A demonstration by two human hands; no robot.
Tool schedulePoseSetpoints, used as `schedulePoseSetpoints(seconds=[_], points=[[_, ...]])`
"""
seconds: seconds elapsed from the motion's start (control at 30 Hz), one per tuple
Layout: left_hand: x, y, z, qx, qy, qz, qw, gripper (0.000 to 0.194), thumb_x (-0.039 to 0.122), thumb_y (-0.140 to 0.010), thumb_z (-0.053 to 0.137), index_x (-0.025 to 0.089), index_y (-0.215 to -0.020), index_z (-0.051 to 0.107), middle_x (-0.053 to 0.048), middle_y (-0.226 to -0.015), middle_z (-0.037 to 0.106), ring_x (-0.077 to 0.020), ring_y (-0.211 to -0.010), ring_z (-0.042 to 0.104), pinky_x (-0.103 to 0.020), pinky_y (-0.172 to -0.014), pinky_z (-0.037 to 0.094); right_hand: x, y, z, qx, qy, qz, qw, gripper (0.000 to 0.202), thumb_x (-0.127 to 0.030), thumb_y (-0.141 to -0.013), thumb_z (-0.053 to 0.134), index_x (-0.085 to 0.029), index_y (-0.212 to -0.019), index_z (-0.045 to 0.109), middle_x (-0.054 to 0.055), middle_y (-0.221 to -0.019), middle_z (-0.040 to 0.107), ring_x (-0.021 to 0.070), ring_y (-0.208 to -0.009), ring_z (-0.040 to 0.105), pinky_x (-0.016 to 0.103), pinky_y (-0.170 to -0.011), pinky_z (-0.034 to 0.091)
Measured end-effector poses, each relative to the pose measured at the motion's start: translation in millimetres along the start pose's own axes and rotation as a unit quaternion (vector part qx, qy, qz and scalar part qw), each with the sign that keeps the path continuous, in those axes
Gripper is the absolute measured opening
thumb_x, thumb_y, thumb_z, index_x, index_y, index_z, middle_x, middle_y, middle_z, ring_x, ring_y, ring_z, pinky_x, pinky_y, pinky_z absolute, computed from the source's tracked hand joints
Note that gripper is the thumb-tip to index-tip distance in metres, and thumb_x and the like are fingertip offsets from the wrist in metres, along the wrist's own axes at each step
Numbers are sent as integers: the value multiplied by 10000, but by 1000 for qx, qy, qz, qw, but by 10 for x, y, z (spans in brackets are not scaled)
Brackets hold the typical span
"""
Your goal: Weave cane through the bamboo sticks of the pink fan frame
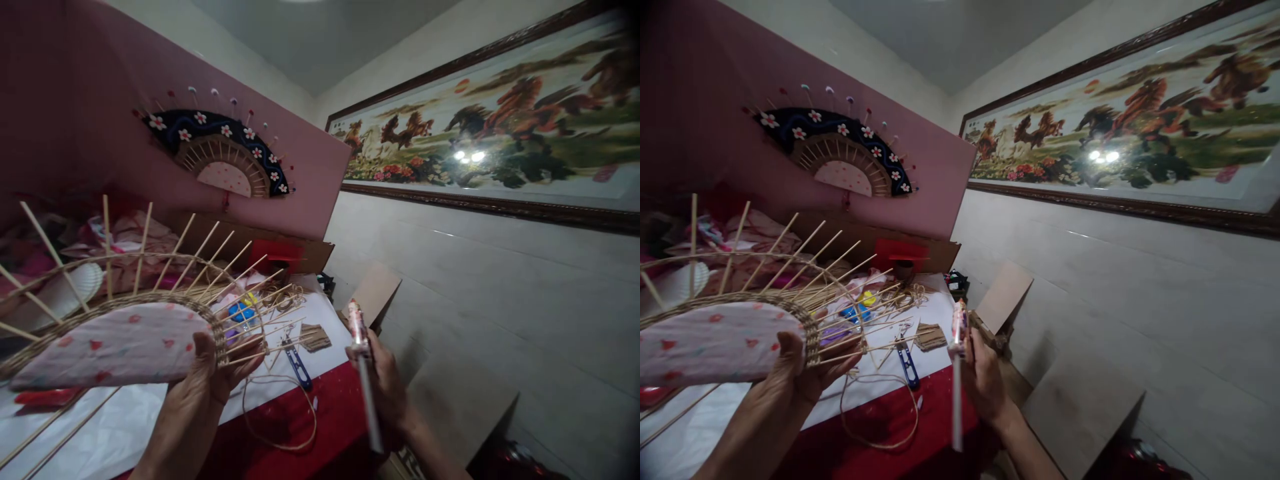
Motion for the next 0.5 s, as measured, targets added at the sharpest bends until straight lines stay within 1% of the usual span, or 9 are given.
schedulePoseSetpoints(seconds=[0.03, 0.1, 0.13, 0.2, 0.23, 0.3, 0.37, 0.43, 0.5], points=[[-9, -4, -12, 3, -1, -4, 1000, 985, 487, -564, 757, 157, -1385, 324, -133, -819, 750, -317, -768, 705, -421, -661, 606, -66, 75, -16, 3, -24, 8, 1000, 352, -438, -822, 527, -210, -1085, 579, 104, -891, 693, 298, -835, 648, 370, -729, 511], [-14, -4, -20, 4, -7, -5, 1000, 1016, 501, -552, 760, 151, -1392, 309, -145, -808, 749, -322, -761, 705, -415, -651, 606, -188, 230, -23, 8, -63, 29, 998, 399, -500, -854, 474, -216, -1104, 601, 109, -969, 693, 305, -905, 641, 383, -770, 514], [-9, 0, -17, 4, -12, -2, 1000, 1033, 512, -544, 760, 147, -1395, 302, -150, -797, 748, -327, -752, 705, -413, -640, 606, -225, 302, -14, 13, -106, 52, 993, 432, -545, -835, 486, -217, -1080, 624, 112, -999, 690, 312, -932, 633, 394, -787, 512], [2, 18, -6, 9, -17, 2, 1000, 1034, 537, -543, 748, 151, -1394, 305, -148, -785, 748, -326, -740, 706, -402, -626, 607, -326, 412, 87, -10, -164, 94, 982, 471, -602, -769, 553, -212, -1009, 666, 106, -985, 695, 322, -962, 617, 414, -819, 501], [7, 29, 0, 14, -17, 4, 1000, 1016, 546, -546, 743, 162, -1387, 321, -140, -789, 749, -321, -741, 707, -400, -627, 608, -399, 446, 166, -34, -187, 105, 976, 469, -598, -769, 559, -201, -991, 675, 100, -966, 696, 316, -966, 612, 422, -843, 489], [11, 49, 13, 25, -13, 5, 1000, 973, 550, -535, 752, 184, -1355, 376, -115, -799, 753, -308, -734, 710, -395, -619, 610, -573, 480, 337, -90, -236, 110, 961, 467, -556, -734, 627, -181, -1010, 670, 93, -996, 686, 304, -979, 607, 425, -871, 476], [-2, 58, 21, 37, -9, 0, 999, 928, 553, -489, 775, 184, -1282, 464, -98, -790, 754, -299, -698, 711, -382, -588, 614, -678, 490, 462, -121, -258, 124, 950, 478, -496, -691, 696, -176, -1043, 656, 94, -1035, 674, 293, -989, 604, 421, -886, 468], [-29, 56, 24, 44, -7, -7, 999, 872, 569, -426, 791, 153, -1156, 560, -98, -764, 753, -297, -655, 709, -365, -552, 613, -721, 486, 524, -128, -244, 131, 952, 451, -462, -687, 711, -175, -1031, 659, 99, -1031, 672, 283, -974, 607, 425, -902, 456], [-49, 53, 18, 46, -12, -8, 999, 815, 578, -387, 799, 131, -1043, 611, -103, -752, 752, -298, -642, 707, -359, -546, 612, -749, 473, 541, -120, -215, 115, 962, 411, -462, -722, 678, -174, -1016, 667, 106, -1030, 669, 280, -981, 600, 437, -934, 432]])
Point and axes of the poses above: each hand's wrist, its own y-axis away from the middle knuckle, its own z-axis out of the palm, x = y × z, the point moved 9 cm from there along -y, towards the middle knuckle
